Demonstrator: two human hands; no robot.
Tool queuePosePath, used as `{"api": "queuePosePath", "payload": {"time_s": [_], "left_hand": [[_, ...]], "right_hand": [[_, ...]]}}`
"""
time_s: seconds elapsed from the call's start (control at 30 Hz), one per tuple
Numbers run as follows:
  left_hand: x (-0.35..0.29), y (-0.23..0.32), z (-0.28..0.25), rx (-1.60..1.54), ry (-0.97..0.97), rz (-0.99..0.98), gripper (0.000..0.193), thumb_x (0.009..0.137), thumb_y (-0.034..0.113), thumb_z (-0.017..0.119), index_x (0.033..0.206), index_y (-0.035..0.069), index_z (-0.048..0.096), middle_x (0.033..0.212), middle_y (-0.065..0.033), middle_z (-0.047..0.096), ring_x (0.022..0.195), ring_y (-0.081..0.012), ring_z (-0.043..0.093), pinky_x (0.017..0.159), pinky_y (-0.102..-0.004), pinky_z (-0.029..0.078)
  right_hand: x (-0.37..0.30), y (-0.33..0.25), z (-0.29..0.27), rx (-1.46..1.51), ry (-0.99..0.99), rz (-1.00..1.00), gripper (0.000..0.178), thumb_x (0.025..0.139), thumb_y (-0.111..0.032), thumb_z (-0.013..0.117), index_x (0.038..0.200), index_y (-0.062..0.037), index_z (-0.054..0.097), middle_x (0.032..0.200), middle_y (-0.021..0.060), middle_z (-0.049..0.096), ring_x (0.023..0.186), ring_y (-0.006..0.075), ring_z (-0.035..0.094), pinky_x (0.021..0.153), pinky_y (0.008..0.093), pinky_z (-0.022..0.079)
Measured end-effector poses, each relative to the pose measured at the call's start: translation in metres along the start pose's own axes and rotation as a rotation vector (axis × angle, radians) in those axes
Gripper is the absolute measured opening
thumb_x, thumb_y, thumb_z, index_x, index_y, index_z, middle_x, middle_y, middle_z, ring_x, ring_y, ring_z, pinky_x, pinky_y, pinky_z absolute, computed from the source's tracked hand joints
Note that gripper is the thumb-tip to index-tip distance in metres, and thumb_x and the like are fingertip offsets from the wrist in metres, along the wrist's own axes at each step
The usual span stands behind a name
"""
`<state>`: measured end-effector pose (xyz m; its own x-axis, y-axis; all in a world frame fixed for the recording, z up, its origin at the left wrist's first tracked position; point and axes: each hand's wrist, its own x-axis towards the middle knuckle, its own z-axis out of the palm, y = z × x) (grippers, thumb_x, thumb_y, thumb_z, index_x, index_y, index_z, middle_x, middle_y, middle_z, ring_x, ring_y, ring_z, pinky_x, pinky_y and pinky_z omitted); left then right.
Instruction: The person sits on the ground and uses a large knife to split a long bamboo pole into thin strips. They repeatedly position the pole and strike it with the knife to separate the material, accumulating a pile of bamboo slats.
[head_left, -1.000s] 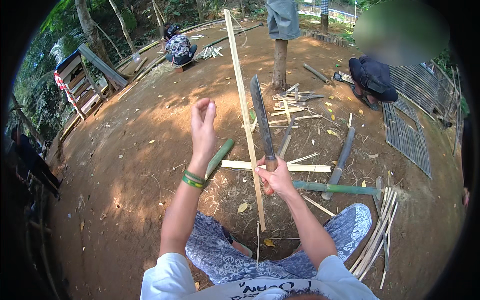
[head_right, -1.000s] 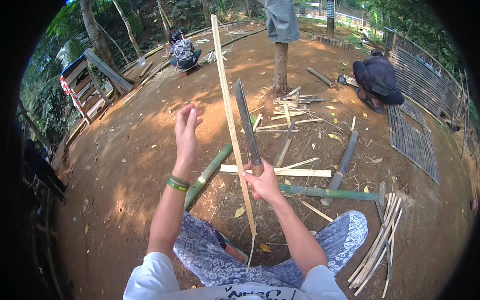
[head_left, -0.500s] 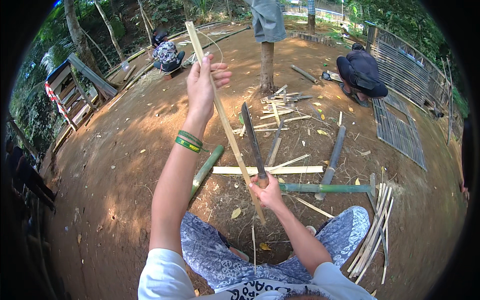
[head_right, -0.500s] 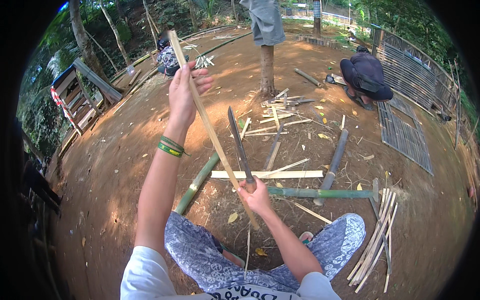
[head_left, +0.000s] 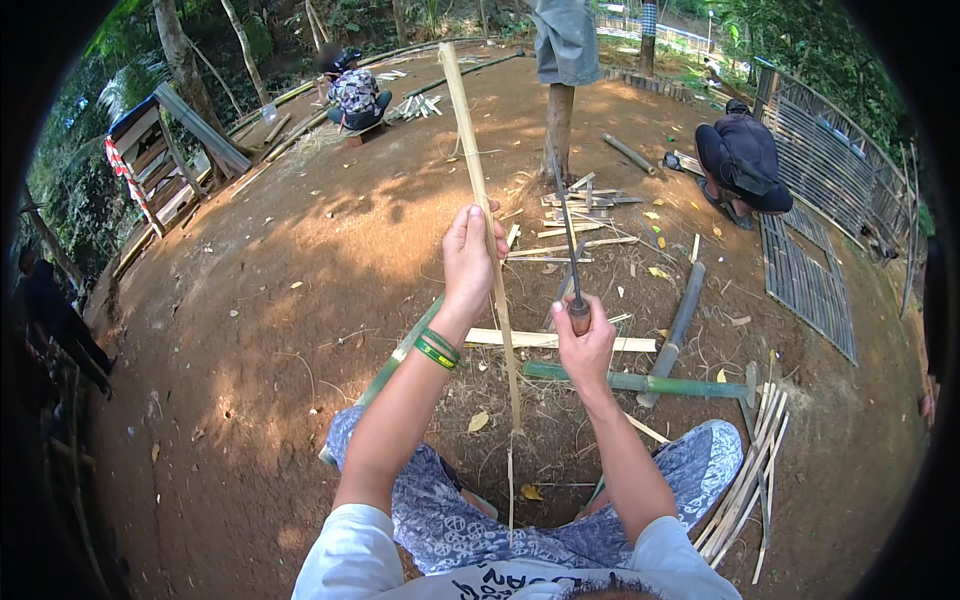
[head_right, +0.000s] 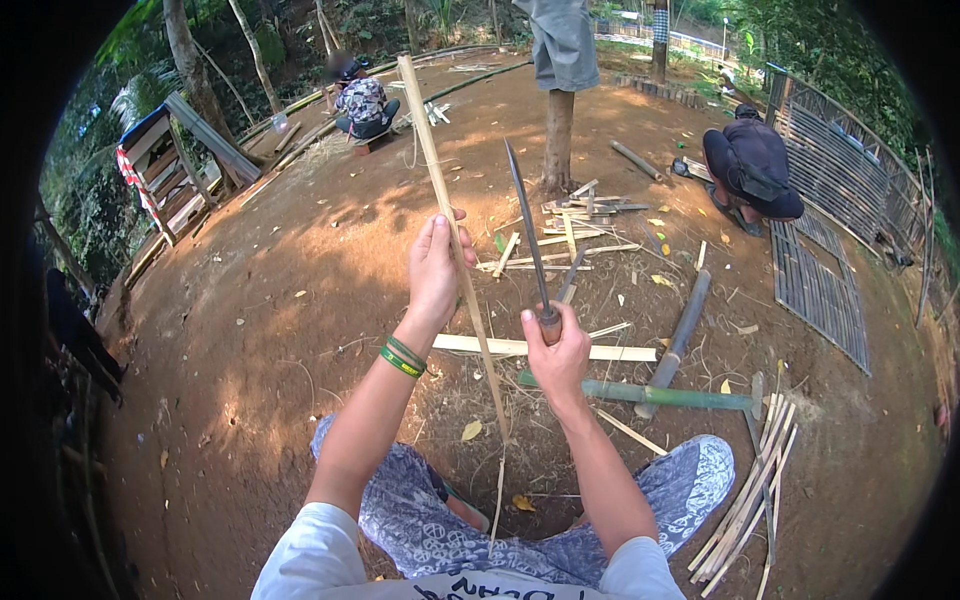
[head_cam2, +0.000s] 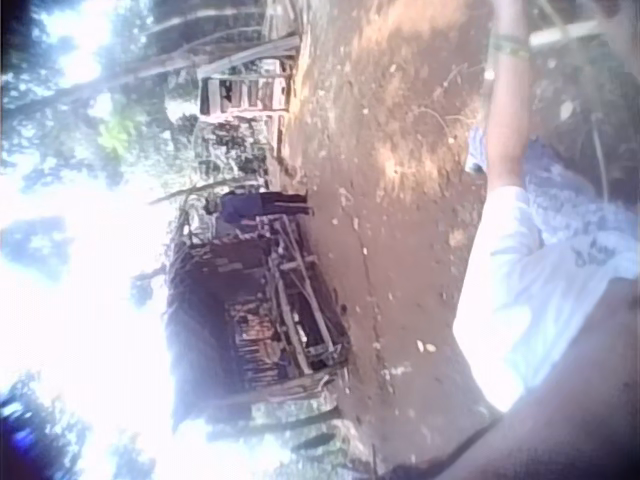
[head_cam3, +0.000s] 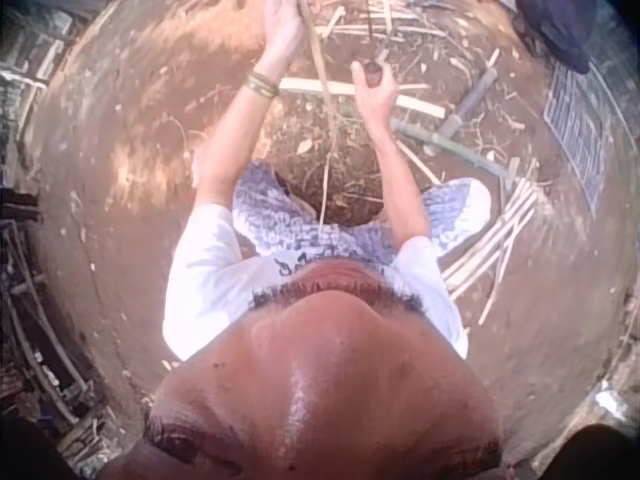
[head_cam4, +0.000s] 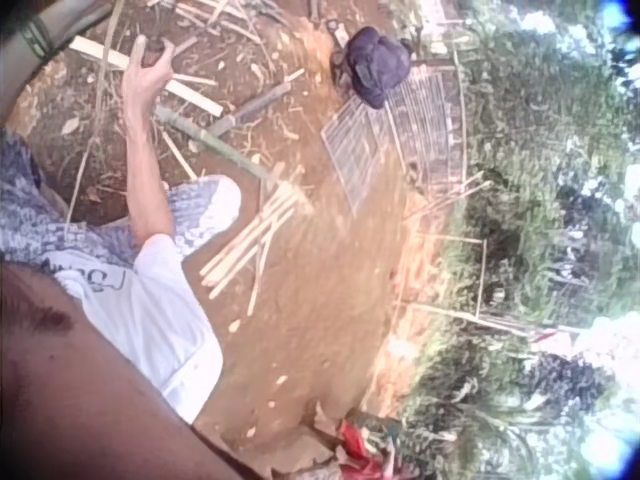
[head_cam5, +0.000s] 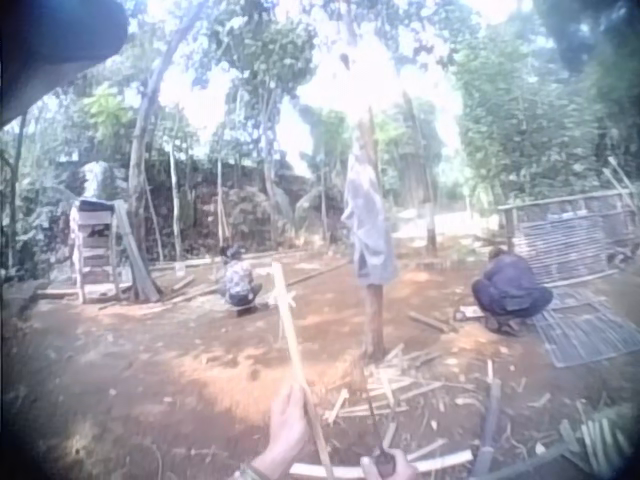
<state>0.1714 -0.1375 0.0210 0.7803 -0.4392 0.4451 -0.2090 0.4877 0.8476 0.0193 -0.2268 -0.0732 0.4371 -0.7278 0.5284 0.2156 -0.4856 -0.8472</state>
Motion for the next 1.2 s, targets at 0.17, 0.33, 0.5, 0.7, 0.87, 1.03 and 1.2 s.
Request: {"api": "queuePosePath", "payload": {"time_s": [0.17, 0.33, 0.5, 0.7, 0.87, 1.03, 1.2], "left_hand": [[-0.023, -0.005, 0.015, 0.002, -0.032, -0.011, 0.030, 0.109, 0.028, 0.041, 0.112, 0.004, 0.059, 0.079, 0.0006, 0.056, 0.069, -0.0075, 0.054, 0.064, -0.0231, 0.046], [-0.043, -0.014, 0.023, 0.067, -0.103, 0.009, 0.025, 0.107, 0.023, 0.045, 0.104, 0.003, 0.059, 0.081, -0.0006, 0.058, 0.066, -0.0083, 0.054, 0.061, -0.0259, 0.046], [-0.069, -0.023, 0.043, -0.032, -0.034, -0.033, 0.025, 0.108, 0.025, 0.044, 0.105, 0.004, 0.057, 0.081, 0.0002, 0.056, 0.057, -0.0031, 0.046, 0.047, -0.0191, 0.034], [-0.094, -0.029, 0.051, -0.122, -0.047, -0.061, 0.023, 0.109, 0.022, 0.043, 0.110, 0.003, 0.057, 0.076, 0.0037, 0.048, 0.053, -0.0013, 0.036, 0.045, -0.0188, 0.028], [-0.117, -0.035, 0.051, -0.108, -0.057, -0.079, 0.022, 0.109, 0.021, 0.042, 0.109, 0.004, 0.056, 0.074, 0.0042, 0.045, 0.053, -0.0007, 0.034, 0.045, -0.0186, 0.026], [-0.134, -0.043, 0.046, -0.147, -0.039, -0.118, 0.020, 0.109, 0.020, 0.043, 0.106, 0.004, 0.056, 0.070, 0.0056, 0.043, 0.053, -0.0006, 0.033, 0.045, -0.0192, 0.026], [-0.149, -0.063, 0.046, 0.072, -0.090, -0.059, 0.019, 0.108, 0.018, 0.044, 0.108, 0.004, 0.056, 0.070, 0.0062, 0.042, 0.055, -0.0009, 0.035, 0.047, -0.0190, 0.027]], "right_hand": [[0.058, -0.057, -0.032, -0.349, -0.112, -0.287, 0.021, 0.086, -0.018, 0.076, 0.090, -0.0022, 0.063, 0.065, 0.0097, 0.062, 0.057, 0.0244, 0.063, 0.053, 0.0368, 0.045], [0.102, -0.071, -0.052, -0.674, -0.204, -0.875, 0.023, 0.070, -0.009, 0.075, 0.086, -0.0073, 0.059, 0.070, 0.0091, 0.060, 0.066, 0.0293, 0.064, 0.058, 0.0418, 0.048], [0.125, -0.078, -0.059, -0.919, -0.226, -1.064, 0.028, 0.066, -0.011, 0.073, 0.088, -0.0101, 0.054, 0.071, 0.0063, 0.056, 0.067, 0.0263, 0.065, 0.061, 0.0402, 0.052], [0.157, -0.096, -0.067, -1.007, -0.124, -1.103, 0.023, 0.070, -0.010, 0.069, 0.087, -0.0097, 0.052, 0.071, 0.0070, 0.056, 0.066, 0.0265, 0.065, 0.057, 0.0401, 0.051], [0.178, -0.122, -0.075, -1.024, -0.115, -1.108, 0.024, 0.073, -0.013, 0.071, 0.086, -0.0092, 0.051, 0.070, 0.0074, 0.059, 0.066, 0.0274, 0.067, 0.055, 0.0411, 0.051], [0.206, -0.125, -0.083, -1.174, -0.194, -0.908, 0.022, 0.083, -0.021, 0.069, 0.086, -0.0069, 0.053, 0.070, 0.0111, 0.064, 0.069, 0.0331, 0.068, 0.058, 0.0444, 0.052], [0.255, -0.114, -0.114, -1.054, -0.007, -0.428, 0.037, 0.088, -0.039, 0.069, 0.082, -0.0032, 0.065, 0.068, 0.0165, 0.066, 0.068, 0.0345, 0.067, 0.065, 0.0465, 0.051]]}}
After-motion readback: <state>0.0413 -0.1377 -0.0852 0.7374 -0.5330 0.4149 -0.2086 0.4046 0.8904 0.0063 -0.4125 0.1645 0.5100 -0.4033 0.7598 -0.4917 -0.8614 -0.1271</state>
